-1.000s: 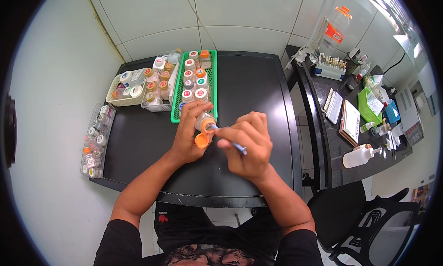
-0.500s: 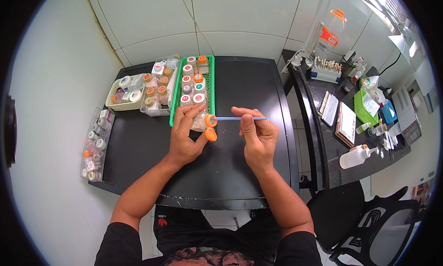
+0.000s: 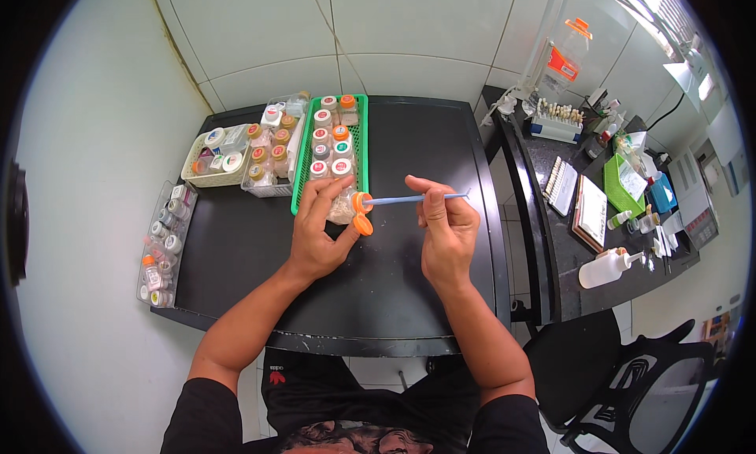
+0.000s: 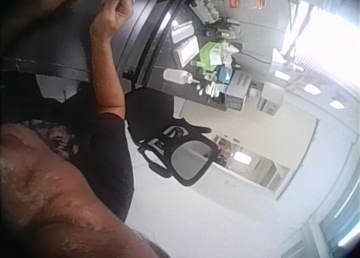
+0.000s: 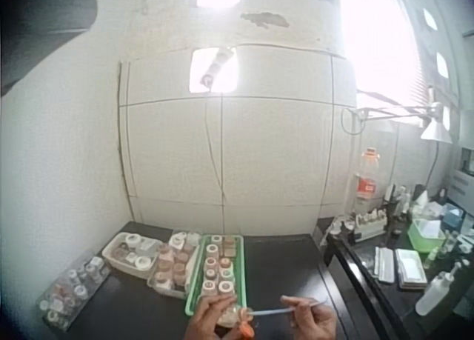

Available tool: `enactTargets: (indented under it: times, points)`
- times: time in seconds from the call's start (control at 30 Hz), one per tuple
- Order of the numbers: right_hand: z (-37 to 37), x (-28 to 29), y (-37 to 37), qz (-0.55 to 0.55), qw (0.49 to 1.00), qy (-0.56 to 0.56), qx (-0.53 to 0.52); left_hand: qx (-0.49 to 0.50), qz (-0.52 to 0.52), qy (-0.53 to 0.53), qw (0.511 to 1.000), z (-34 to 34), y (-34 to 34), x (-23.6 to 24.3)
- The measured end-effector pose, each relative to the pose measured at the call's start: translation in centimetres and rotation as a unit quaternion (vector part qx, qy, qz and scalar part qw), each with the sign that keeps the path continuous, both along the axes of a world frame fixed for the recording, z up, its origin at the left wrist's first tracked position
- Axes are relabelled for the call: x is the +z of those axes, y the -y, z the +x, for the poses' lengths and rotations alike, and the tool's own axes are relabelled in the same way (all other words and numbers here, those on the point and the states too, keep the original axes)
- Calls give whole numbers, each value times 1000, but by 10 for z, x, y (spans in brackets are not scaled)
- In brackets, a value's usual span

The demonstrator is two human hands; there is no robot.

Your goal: The person applies colored stains to dental crowns using a fine-tipped brush, alternating between different small jars of pigment and placing the crowns back on their respective supports.

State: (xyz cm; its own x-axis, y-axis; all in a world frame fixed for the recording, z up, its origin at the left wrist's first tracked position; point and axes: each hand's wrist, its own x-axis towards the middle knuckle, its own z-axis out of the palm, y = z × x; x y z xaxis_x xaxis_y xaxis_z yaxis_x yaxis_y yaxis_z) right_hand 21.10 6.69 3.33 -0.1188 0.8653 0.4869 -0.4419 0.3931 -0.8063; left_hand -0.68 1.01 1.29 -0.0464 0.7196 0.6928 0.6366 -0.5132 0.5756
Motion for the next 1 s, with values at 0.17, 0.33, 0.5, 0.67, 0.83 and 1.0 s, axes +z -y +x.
enactTargets:
  times: [0.17,0.33,0.5,0.67,0.83,1.0]
  points:
    - [0,1,0,-1,1000,-13,3,-5,-5,4,1000,1,1,2]
    - [1,3,-1,45,997,31,-55,-12,-9,13,1000,1,0,4]
    - [1,18,-12,191,967,-80,-147,-18,-4,3,1000,2,2,5]
    - [3,18,4,322,890,271,-177,-29,2,-3,1000,3,3,-1]
    - [-18,14,13,344,868,315,-169,-55,-21,-2,998,3,3,0]
    - [-14,2,9,344,869,305,-185,-56,-18,-16,998,5,3,2]
